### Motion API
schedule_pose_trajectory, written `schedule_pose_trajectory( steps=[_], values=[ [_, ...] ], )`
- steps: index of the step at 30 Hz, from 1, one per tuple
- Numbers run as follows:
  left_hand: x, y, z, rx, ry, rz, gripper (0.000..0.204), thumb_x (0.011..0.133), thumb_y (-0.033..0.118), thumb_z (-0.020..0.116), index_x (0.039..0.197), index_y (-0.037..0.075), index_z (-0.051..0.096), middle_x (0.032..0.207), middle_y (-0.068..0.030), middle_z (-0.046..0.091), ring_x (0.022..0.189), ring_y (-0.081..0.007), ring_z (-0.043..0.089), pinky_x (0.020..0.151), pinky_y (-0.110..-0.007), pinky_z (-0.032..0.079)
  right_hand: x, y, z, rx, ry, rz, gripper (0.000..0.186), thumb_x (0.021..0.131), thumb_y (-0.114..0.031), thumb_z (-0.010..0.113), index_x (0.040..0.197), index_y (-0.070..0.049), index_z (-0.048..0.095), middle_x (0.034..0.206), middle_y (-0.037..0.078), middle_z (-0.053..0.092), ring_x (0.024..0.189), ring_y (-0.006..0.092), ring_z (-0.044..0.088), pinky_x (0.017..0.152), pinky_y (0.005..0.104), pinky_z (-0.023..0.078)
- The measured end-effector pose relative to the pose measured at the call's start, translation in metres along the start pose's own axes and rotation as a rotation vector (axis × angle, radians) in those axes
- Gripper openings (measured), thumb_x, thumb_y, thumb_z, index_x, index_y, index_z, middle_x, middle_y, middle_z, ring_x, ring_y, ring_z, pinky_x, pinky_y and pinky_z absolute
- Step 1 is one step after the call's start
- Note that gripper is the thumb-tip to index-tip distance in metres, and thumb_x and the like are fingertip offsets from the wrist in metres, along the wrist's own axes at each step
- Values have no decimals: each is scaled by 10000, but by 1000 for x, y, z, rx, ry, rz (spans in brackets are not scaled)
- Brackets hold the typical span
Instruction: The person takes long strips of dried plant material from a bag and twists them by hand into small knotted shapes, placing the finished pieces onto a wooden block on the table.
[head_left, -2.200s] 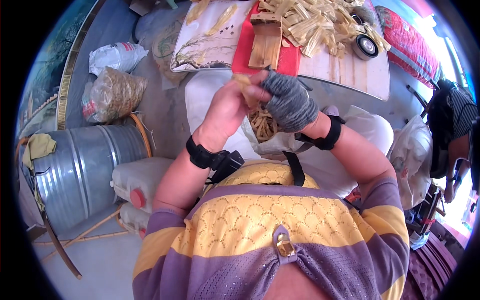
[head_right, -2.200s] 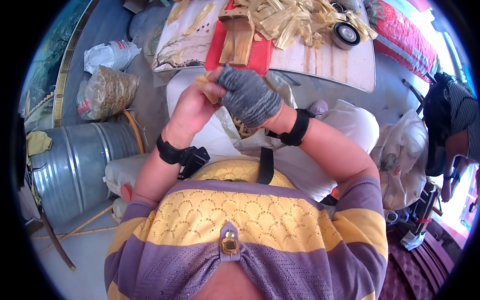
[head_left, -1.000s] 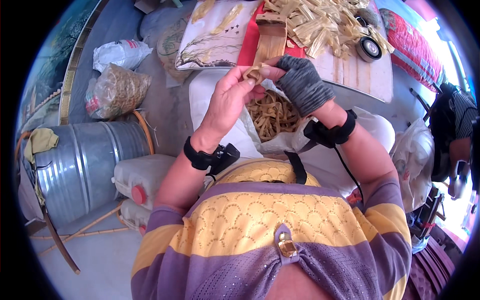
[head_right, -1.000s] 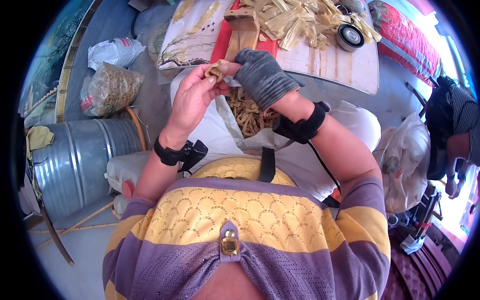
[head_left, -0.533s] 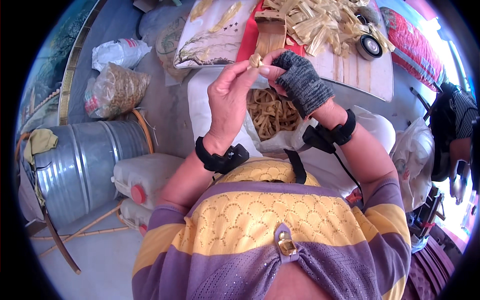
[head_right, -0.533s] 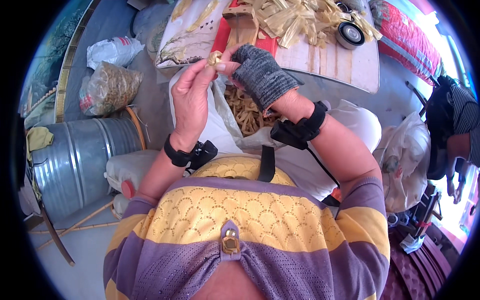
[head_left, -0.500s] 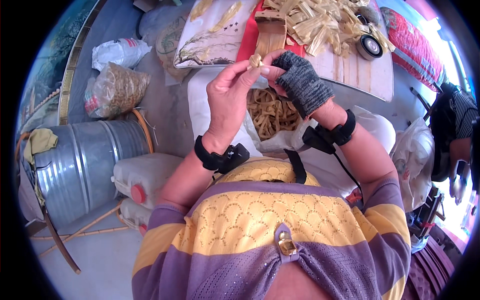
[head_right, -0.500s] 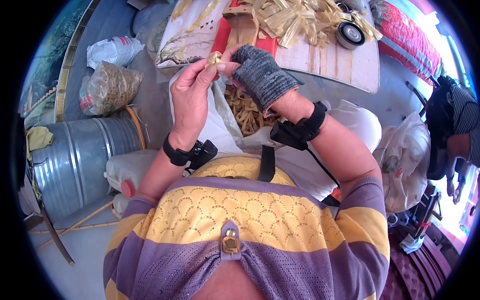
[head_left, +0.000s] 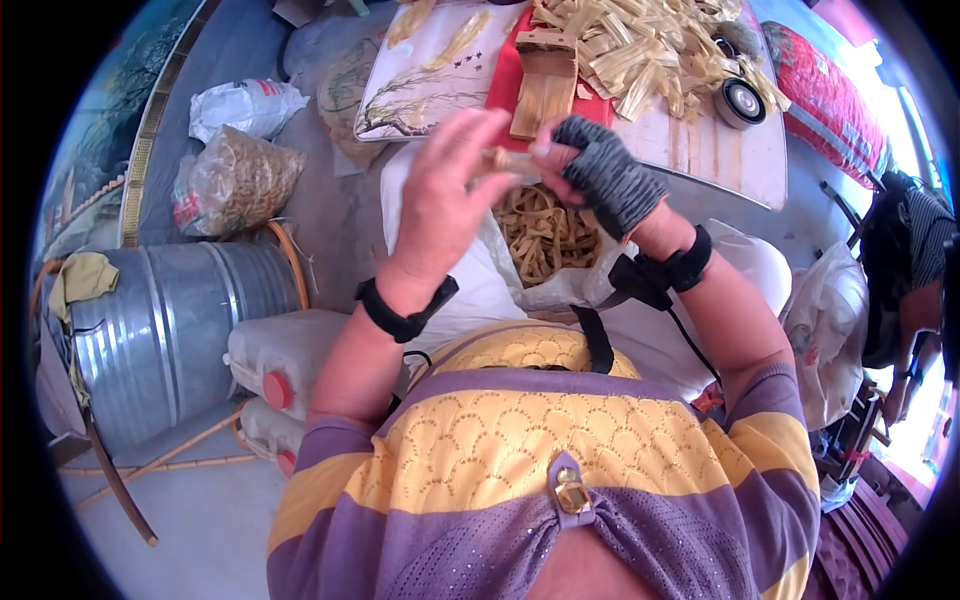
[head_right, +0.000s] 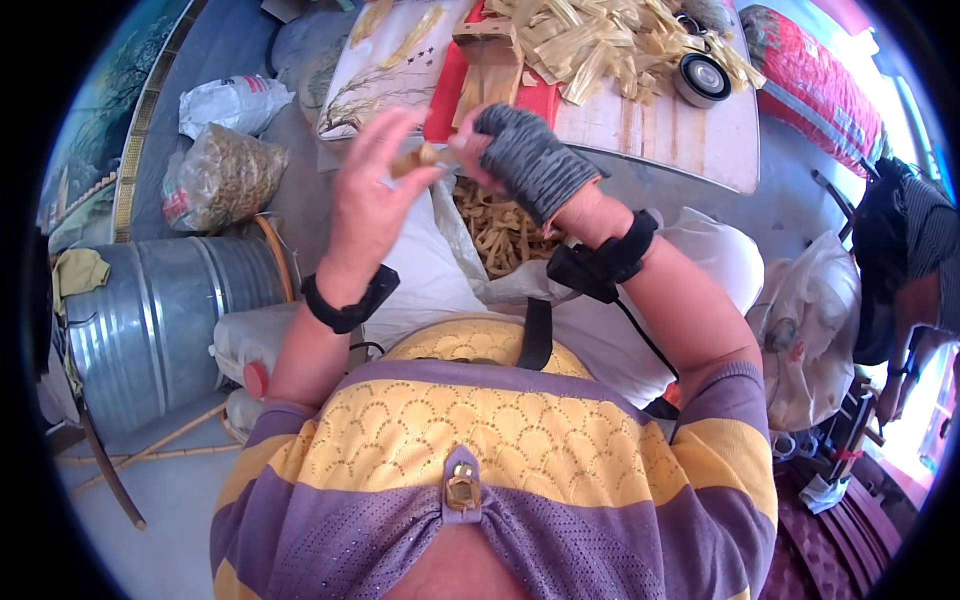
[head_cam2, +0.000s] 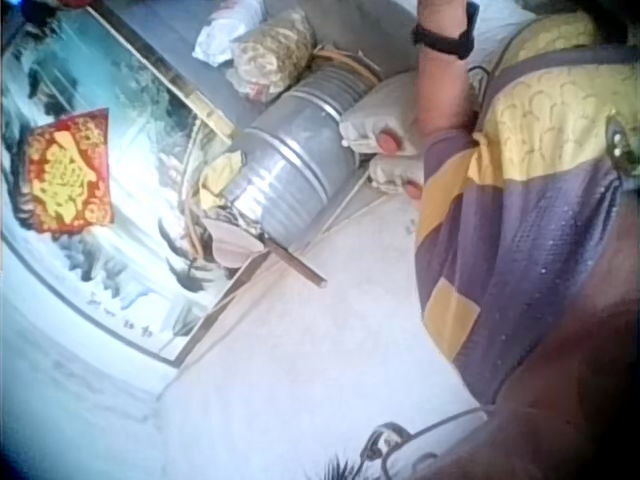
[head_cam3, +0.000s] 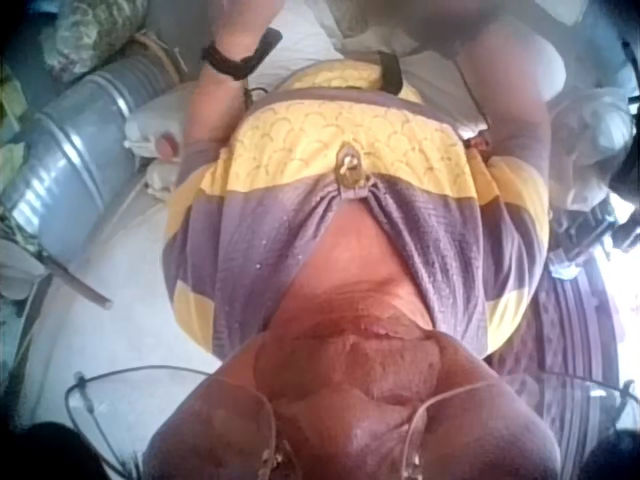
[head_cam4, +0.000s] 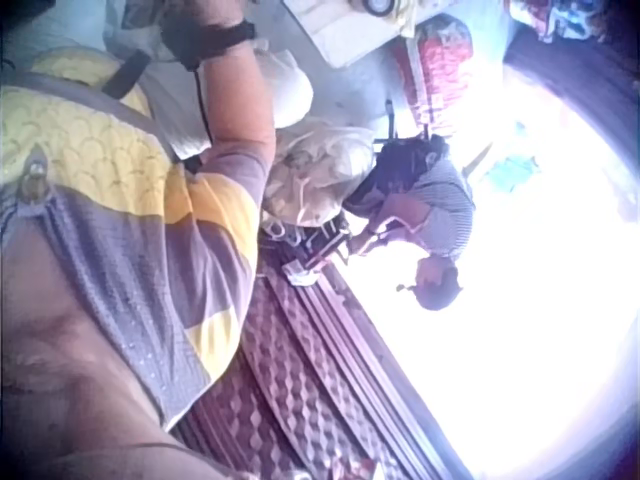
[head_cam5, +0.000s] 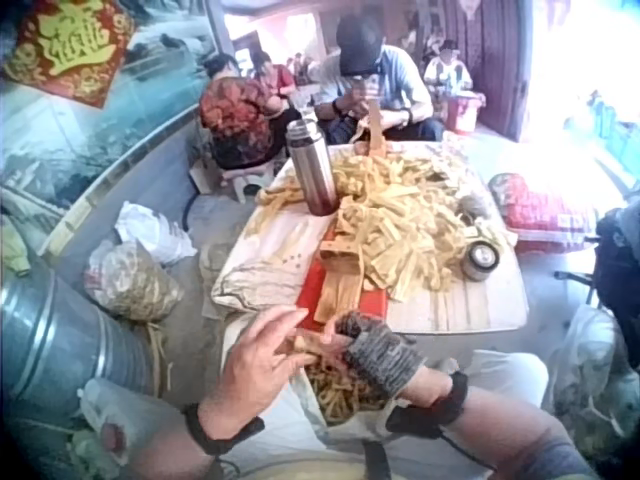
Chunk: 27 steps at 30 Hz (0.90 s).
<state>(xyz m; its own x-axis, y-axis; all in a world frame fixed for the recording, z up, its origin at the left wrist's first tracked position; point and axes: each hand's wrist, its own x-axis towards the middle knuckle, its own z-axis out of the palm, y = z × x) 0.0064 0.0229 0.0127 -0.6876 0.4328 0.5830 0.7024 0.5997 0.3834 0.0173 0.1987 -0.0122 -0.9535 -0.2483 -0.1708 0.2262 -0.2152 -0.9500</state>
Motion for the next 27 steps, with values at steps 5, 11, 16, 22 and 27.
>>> schedule_pose_trajectory(
  steps=[5,11,16,22,27],
  values=[
    [-17,-10,13,-42,-354,-100,346,691,-32,617,1021,46,551,967,-98,565,896,-304,558,744,-355,452,-1,8,1,-182,-82,163,214,824,-272,591,835,-66,539,561,-3,486,457,69,436,427,210,339],
    [-17,-58,0,341,-200,349,115,742,151,617,805,106,532,758,-43,512,746,-213,550,636,-318,419,-3,9,10,-438,-150,-46,239,806,-272,592,784,-34,591,569,-1,494,491,66,452,469,226,376],
    [-10,-71,5,351,-203,281,126,812,193,589,830,76,542,735,-59,519,728,-218,548,634,-305,413,-5,6,20,-403,-44,-211,258,799,-266,594,807,-9,603,621,83,560,518,159,520,540,292,438],
    [-13,-22,21,-1124,-57,-836,357,920,332,457,1082,26,544,928,-42,583,844,-105,537,711,-237,433,4,17,15,-121,103,-197,252,848,-214,568,971,6,575,763,106,593,722,124,584,652,268,455],
    [-10,-1,23,-1156,-122,-846,333,933,294,436,1042,-3,540,872,-37,566,835,-100,527,767,-233,405,4,29,21,-276,8,-305,200,845,-188,574,945,-14,575,743,46,566,652,73,518,589,228,424]
  ],
)
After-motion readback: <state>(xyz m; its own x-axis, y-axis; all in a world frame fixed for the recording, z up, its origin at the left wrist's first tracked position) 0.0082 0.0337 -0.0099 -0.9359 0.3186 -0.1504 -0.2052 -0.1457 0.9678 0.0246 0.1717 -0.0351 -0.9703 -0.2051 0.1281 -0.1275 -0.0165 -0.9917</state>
